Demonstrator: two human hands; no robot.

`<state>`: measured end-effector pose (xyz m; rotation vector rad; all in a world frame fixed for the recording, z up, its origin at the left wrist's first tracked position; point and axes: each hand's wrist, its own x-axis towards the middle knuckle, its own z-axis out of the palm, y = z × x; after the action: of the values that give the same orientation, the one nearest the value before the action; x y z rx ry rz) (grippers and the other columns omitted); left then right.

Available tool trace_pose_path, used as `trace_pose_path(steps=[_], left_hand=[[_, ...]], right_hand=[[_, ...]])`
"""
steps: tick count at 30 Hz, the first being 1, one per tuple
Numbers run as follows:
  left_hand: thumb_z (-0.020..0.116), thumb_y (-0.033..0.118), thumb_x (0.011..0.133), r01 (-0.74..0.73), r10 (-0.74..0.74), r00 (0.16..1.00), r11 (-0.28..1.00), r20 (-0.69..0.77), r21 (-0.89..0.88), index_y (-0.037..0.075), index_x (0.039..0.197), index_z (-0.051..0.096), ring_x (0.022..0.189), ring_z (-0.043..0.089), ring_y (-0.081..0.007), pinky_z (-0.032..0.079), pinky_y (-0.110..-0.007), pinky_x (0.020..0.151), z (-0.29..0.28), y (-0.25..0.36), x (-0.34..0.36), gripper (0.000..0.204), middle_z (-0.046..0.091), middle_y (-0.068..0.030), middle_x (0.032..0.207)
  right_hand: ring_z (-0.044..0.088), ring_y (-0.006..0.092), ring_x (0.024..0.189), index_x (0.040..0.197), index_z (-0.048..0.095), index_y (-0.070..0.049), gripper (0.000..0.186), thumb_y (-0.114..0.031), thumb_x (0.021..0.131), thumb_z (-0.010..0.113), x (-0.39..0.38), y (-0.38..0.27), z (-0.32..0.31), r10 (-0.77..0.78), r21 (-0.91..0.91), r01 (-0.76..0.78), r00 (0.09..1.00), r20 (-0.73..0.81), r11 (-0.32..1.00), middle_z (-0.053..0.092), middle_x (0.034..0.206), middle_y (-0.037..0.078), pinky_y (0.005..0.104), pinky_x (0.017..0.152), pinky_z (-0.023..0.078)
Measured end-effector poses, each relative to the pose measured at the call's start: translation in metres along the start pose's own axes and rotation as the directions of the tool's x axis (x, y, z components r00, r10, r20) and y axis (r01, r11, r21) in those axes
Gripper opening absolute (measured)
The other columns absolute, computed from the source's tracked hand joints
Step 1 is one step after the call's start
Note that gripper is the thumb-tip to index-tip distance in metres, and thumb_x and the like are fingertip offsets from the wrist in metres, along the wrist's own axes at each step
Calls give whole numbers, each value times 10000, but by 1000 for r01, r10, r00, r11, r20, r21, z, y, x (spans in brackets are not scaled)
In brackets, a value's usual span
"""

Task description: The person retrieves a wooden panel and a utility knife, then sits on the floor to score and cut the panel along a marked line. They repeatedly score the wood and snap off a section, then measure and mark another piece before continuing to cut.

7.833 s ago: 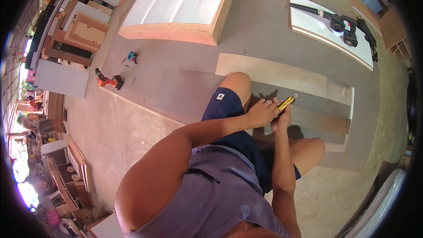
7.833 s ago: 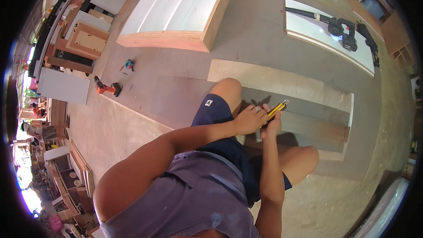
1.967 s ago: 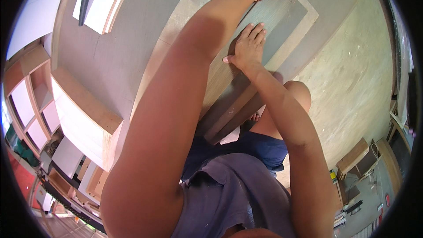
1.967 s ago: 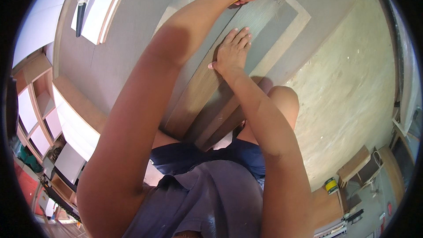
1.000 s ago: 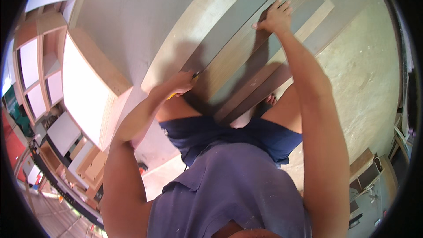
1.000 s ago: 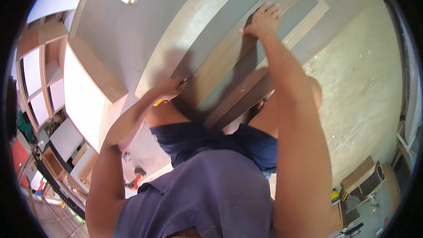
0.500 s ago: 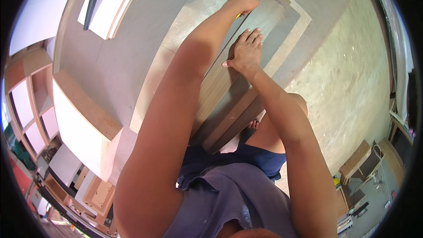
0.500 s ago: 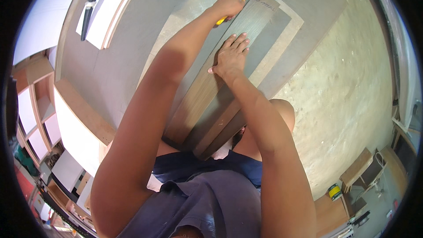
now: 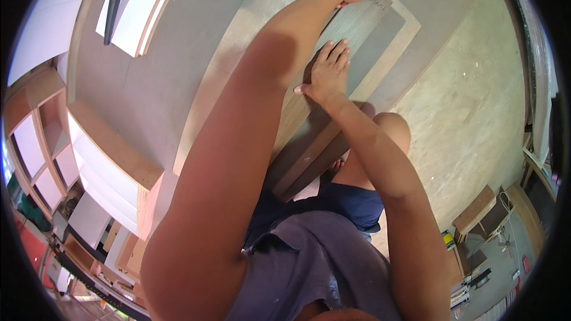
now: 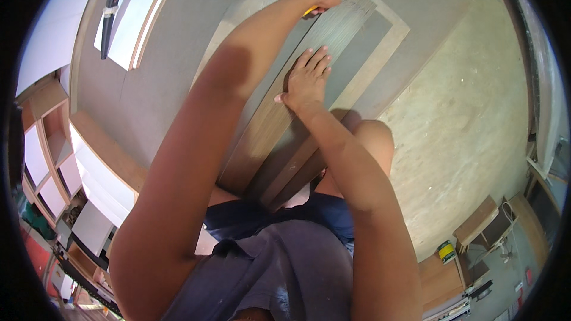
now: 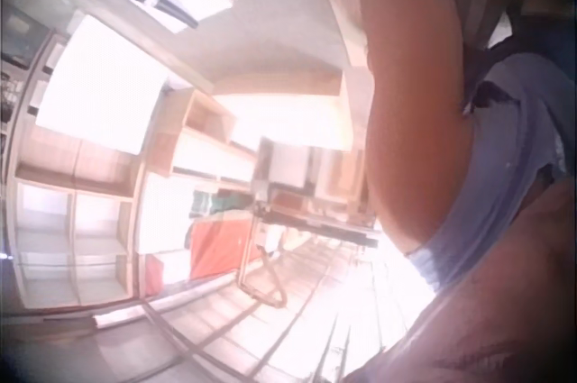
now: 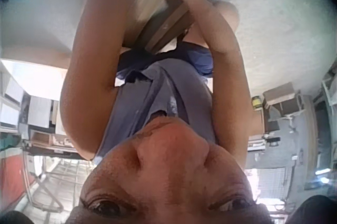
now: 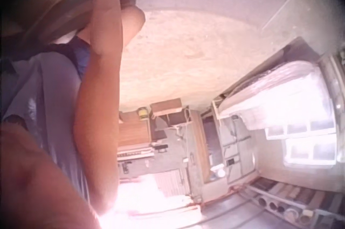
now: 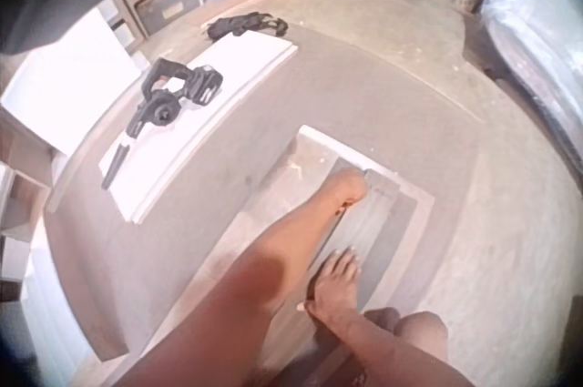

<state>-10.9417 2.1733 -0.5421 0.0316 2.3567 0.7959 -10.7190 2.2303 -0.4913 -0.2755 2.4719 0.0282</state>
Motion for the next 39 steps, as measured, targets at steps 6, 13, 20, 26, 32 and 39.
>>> trace_pose_path(steps=[6,13,20,26,32,39], left_hand=[[499,121,859,-26,30,996,998,89,-50,-94,785,638,460,603,-294,478,-420,423,32,-34,-62,267,625,-211,622],[530,186,927,15,-12,1000,996,26,-86,-93,1127,549,553,658,-365,526,-467,497,81,-102,-233,344,681,-245,794],[542,223,945,213,-223,962,974,157,73,-30,1109,542,921,676,-480,540,-562,807,173,-184,-422,301,679,-312,968],[517,240,978,356,-367,918,929,150,97,-15,1167,507,897,663,-524,520,-614,803,203,-204,-514,317,682,-318,935],[519,263,981,569,-436,723,816,536,-105,0,1064,537,587,659,-266,500,-419,503,117,-179,-460,277,627,-176,696],[512,309,984,-6,-41,991,940,-130,-341,-36,1122,501,436,581,-239,460,-386,452,38,-84,-205,372,594,-128,582]], right_hand=[[233,569,1440,1512,129,154,1423,-576,579,917,1,5,12,-8,-21,6,995,-99,1000,148,1541,446,555,1161,338],[277,567,1425,1504,163,165,1431,-611,564,912,8,2,25,-67,-122,46,982,-174,991,189,1530,452,536,1153,344],[312,542,1417,1512,189,153,1444,-667,554,892,15,14,37,-68,-143,30,961,-268,989,225,1535,427,517,1145,360],[226,516,1474,1546,177,98,1433,-685,571,878,0,10,27,-24,-141,-9,973,-229,990,159,1580,400,491,1201,271],[198,510,1490,1558,120,101,1445,-671,595,872,-4,0,8,31,-76,-38,996,-83,996,113,1593,399,500,1208,253],[246,520,1469,1544,155,122,1415,-648,601,877,-5,2,-1,12,-94,-16,999,-47,995,134,1582,412,513,1177,302]])
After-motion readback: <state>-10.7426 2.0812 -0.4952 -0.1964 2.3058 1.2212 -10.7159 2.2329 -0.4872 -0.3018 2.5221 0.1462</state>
